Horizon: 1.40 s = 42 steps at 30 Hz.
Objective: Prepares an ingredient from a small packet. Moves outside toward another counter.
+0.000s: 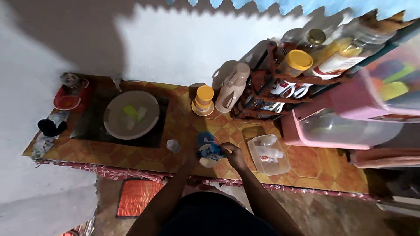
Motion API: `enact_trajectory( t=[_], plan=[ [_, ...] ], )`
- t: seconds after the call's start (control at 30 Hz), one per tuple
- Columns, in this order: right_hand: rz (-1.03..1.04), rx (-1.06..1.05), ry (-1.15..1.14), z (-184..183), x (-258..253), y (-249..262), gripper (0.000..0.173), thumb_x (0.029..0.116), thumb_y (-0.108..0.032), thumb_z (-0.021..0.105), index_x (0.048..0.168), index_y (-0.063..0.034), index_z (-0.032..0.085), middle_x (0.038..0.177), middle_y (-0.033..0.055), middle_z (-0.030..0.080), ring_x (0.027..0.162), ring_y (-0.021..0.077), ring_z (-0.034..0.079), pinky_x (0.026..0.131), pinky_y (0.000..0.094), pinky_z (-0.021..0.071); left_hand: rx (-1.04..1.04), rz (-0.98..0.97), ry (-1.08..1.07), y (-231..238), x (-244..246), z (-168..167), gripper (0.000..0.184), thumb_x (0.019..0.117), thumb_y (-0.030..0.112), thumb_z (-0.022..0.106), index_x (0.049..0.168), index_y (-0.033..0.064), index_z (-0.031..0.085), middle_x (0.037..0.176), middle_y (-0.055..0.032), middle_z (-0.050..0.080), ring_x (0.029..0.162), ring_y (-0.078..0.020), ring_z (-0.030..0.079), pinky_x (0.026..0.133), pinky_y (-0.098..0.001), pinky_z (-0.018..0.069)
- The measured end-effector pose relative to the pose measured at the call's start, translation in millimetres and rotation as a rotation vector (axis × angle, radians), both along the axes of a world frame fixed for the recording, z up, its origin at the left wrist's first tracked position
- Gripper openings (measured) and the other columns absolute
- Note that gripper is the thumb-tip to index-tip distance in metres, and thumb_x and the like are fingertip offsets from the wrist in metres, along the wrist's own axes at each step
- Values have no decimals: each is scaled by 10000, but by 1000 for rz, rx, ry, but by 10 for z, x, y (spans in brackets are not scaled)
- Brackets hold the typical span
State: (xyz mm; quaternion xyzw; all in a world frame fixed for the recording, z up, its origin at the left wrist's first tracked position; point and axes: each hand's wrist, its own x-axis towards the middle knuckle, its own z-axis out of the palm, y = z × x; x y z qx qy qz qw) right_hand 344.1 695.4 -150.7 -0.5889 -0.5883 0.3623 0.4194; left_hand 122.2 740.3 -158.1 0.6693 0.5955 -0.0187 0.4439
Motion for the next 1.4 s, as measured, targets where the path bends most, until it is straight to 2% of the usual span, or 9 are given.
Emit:
enact_trajectory(
  t=[0.17, 0.4, 0.57, 0.63, 0.77, 0.93, 1.07, 1.27, 1.4],
  plan=[
    [-123, 93, 76, -45, -40, -57, 142, 952, 11, 606, 983, 61, 735, 1019, 154, 725, 947, 140, 695, 884, 289, 578, -14, 21, 32, -16, -23, 0, 409, 1013, 195, 617, 1397, 53, 602, 1504, -172, 513, 1364, -340, 523, 1127, -522, 434],
    [-214, 62, 141, -114, -69, -165, 151, 954, 21, 593, 1022, 90, 708, 1056, 178, 702, 952, 140, 685, 866, 276, 580, 2, -8, 5, 35, -35, 0, 393, 1005, 192, 636, 1366, 35, 625, 1504, -190, 505, 1364, -353, 517, 1131, -507, 430],
    [-38, -180, 227, -163, 35, -180, 466, 972, -64, 617, 1416, 47, 528, 1395, 214, 577, 1209, 230, 615, 1006, 365, 533, 20, -16, -39, 26, -28, -93, 389, 1017, 202, 624, 1354, 7, 627, 1499, -213, 500, 1349, -353, 530, 1135, -490, 433],
    [-34, -246, 256, -194, 33, -177, 514, 999, -52, 580, 1494, 21, 466, 1472, 211, 525, 1218, 225, 611, 1009, 365, 528, 24, -34, -48, 23, -27, -99, 385, 1023, 206, 615, 1342, -9, 630, 1502, -222, 493, 1352, -353, 527, 1140, -479, 429],
    [-92, -107, 221, -164, -8, -157, 333, 1011, -15, 550, 1330, 66, 602, 1298, 196, 646, 1082, 177, 677, 932, 321, 573, 5, -29, -77, 32, -37, -43, 393, 1017, 157, 622, 1360, -34, 598, 1494, -247, 485, 1357, -371, 516, 1145, -477, 422],
    [-9, -139, -12, -78, -38, -206, 429, 1007, -39, 567, 1424, 57, 544, 1362, 271, 584, 1141, 288, 659, 946, 372, 571, 24, -3, -90, 56, -35, -74, 398, 1027, 135, 588, 1387, -36, 566, 1470, -256, 503, 1337, -372, 534, 1131, -482, 433],
    [11, -90, -55, -145, 25, -253, 323, 972, -24, 603, 1275, 80, 635, 1282, 263, 608, 1115, 277, 655, 911, 354, 584, 17, 29, -81, 47, -12, -17, 414, 1047, 151, 558, 1430, -5, 533, 1456, -240, 530, 1349, -362, 533, 1139, -500, 426],
    [-69, -111, -68, -169, -43, -331, 308, 973, -2, 593, 1264, 94, 631, 1242, 258, 635, 1073, 271, 674, 910, 354, 582, 31, 71, -126, -17, -22, 39, 511, 1027, 138, 604, 1488, -15, 447, 1437, -248, 541, 1275, -342, 595, 1095, -463, 477],
    [-102, -85, -39, -188, -60, -355, 321, 981, -2, 584, 1284, 99, 616, 1241, 264, 629, 1063, 265, 673, 893, 346, 586, -39, 105, -123, -25, -49, -37, 644, 999, 107, 633, 1560, -11, 339, 1533, -262, 443, 1382, -374, 503, 1140, -483, 435]
  ],
)
